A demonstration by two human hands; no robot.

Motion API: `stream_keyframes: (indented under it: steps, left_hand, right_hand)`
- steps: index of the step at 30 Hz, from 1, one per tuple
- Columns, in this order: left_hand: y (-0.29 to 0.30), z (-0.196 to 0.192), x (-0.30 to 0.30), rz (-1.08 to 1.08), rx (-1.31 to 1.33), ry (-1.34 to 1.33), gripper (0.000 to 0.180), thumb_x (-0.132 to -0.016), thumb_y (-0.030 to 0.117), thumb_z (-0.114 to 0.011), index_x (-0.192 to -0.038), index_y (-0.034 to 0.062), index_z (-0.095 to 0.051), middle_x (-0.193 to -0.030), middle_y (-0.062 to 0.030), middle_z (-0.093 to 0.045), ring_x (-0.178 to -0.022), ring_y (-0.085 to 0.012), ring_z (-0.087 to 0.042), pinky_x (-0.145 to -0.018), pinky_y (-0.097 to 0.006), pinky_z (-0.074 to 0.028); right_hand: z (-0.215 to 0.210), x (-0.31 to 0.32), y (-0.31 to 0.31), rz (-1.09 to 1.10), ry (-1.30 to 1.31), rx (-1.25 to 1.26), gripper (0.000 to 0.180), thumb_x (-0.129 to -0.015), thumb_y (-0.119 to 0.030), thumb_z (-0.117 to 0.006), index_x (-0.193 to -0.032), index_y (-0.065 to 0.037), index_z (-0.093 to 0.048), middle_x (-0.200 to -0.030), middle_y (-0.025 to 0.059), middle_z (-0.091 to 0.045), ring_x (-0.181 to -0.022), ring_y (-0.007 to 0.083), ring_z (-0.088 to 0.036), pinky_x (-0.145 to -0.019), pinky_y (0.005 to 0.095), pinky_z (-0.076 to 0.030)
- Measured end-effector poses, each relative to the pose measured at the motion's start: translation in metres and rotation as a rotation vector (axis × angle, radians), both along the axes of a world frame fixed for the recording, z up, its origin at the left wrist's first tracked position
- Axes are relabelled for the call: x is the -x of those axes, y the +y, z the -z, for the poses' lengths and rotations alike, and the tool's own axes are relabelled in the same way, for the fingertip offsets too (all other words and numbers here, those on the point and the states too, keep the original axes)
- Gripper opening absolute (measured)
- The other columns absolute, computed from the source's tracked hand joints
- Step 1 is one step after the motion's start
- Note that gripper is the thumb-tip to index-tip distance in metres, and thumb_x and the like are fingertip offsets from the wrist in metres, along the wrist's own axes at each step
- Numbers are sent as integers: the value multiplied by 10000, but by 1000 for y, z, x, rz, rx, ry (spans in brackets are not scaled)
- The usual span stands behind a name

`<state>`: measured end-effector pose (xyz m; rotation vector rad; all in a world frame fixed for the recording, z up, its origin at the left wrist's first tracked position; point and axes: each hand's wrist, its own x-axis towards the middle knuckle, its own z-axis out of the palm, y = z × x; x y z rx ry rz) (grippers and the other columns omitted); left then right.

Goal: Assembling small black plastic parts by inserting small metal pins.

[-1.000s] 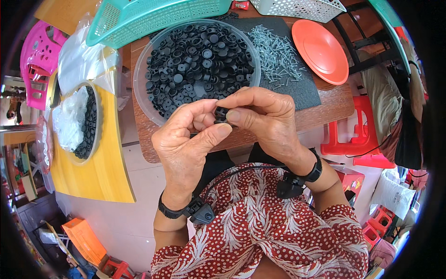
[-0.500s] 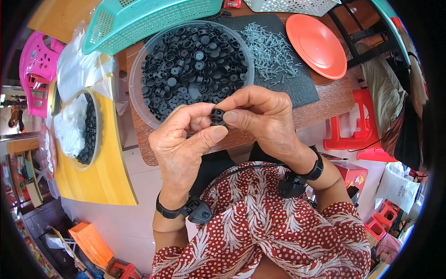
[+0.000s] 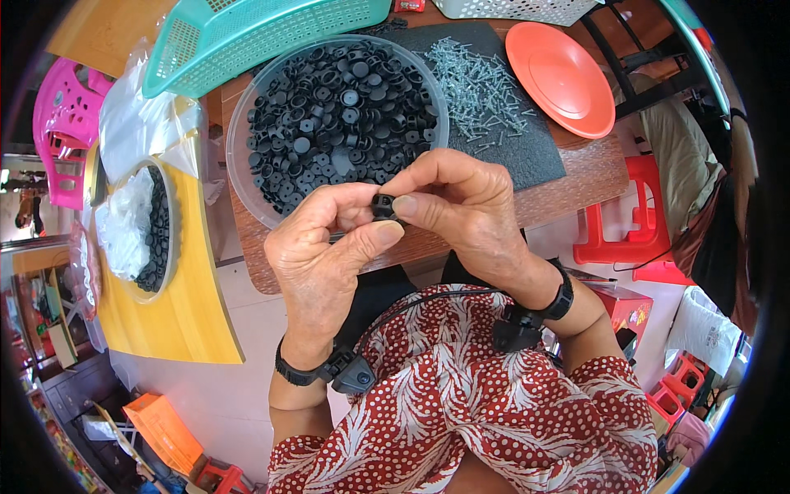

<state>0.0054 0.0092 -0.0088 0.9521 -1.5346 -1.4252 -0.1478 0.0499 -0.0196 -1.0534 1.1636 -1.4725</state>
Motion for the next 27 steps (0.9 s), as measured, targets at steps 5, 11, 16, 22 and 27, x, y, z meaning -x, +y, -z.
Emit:
stream_keyframes:
  steps: [5,11,16,22,27]
  left_hand:
    - [1,-3,1,23,-60,26,235,-731,9,-751,-933,-30,-636,-783,8,-601,-664,-34,-509,-581,-163,-424]
    - [-1,0,0,67,-139,100,231,-762,19,-735,-942,-48,-606,-827,-42,-640,-708,-59,-567,-628,-174,-464]
    - [-2,0,1,77,-179,140,237,-759,13,-737,-943,-49,-602,-826,-56,-643,-711,-68,-577,-628,-177,-474]
    - [-2,3,1,67,-175,139,242,-740,-4,-747,-924,-44,-595,-781,-40,-627,-668,-61,-560,-590,-174,-465]
    - [-2,4,1,72,-186,101,232,-748,22,-751,-910,-32,-593,-768,-29,-618,-667,-52,-550,-582,-172,-455]
  right_hand:
    - [1,0,0,-8,-69,-25,79,-791,43,-632,-861,9,-647,-800,28,-643,-749,61,-572,-669,215,-479]
    - [5,-1,0,1,-53,17,91,-782,67,-631,-853,11,-642,-797,27,-641,-748,64,-573,-668,214,-478]
    - [7,-1,0,13,-21,54,101,-775,75,-634,-850,8,-642,-792,25,-638,-746,64,-572,-662,212,-476]
    - [8,1,0,6,33,95,108,-769,84,-631,-843,5,-639,-789,21,-633,-737,60,-567,-653,212,-472]
    - [9,0,1,39,143,124,102,-770,78,-633,-838,3,-637,-767,23,-624,-725,58,-564,-643,213,-471]
